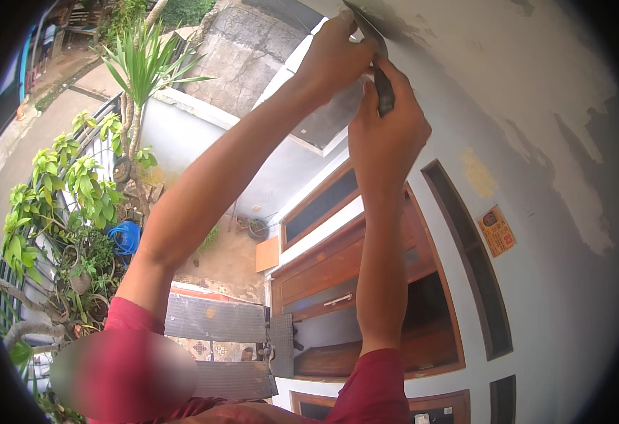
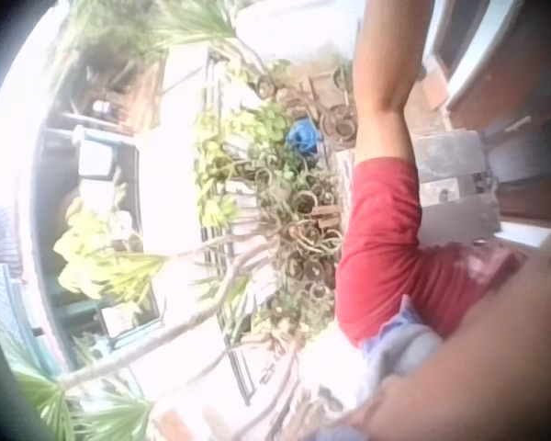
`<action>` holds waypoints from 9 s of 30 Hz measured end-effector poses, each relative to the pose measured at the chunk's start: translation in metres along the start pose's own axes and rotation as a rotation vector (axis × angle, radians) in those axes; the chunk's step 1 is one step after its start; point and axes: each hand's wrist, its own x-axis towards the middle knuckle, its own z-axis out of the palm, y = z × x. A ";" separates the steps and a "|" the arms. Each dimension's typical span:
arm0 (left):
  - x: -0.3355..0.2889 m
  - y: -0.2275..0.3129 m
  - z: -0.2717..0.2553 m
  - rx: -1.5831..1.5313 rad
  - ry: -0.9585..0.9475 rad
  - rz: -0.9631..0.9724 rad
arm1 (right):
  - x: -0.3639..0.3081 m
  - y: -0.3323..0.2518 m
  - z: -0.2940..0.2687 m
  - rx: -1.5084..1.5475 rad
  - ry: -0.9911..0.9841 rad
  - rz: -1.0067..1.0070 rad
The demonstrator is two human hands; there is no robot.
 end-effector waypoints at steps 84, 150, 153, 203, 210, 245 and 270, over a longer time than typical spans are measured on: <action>-0.227 0.278 0.082 -0.813 -0.091 -0.019 | -0.104 -0.211 -0.267 -0.562 0.051 0.380; -0.204 0.247 0.079 -0.541 0.074 0.048 | -0.072 -0.173 -0.262 -0.314 -0.095 0.337; -0.182 0.230 0.071 -0.571 -0.011 -0.061 | -0.054 -0.170 -0.248 -0.289 -0.125 0.407; -0.221 0.281 0.067 -0.560 -0.048 0.068 | -0.088 -0.199 -0.281 -0.389 0.022 0.289; -0.222 0.281 0.081 -0.416 0.140 0.105 | -0.085 -0.192 -0.290 -0.276 -0.036 0.244; -0.157 0.181 0.039 -0.345 0.007 0.042 | -0.065 -0.137 -0.189 -0.176 -0.105 0.217; -0.236 0.256 0.123 -0.605 -0.033 0.004 | -0.098 -0.154 -0.301 -0.323 0.031 0.336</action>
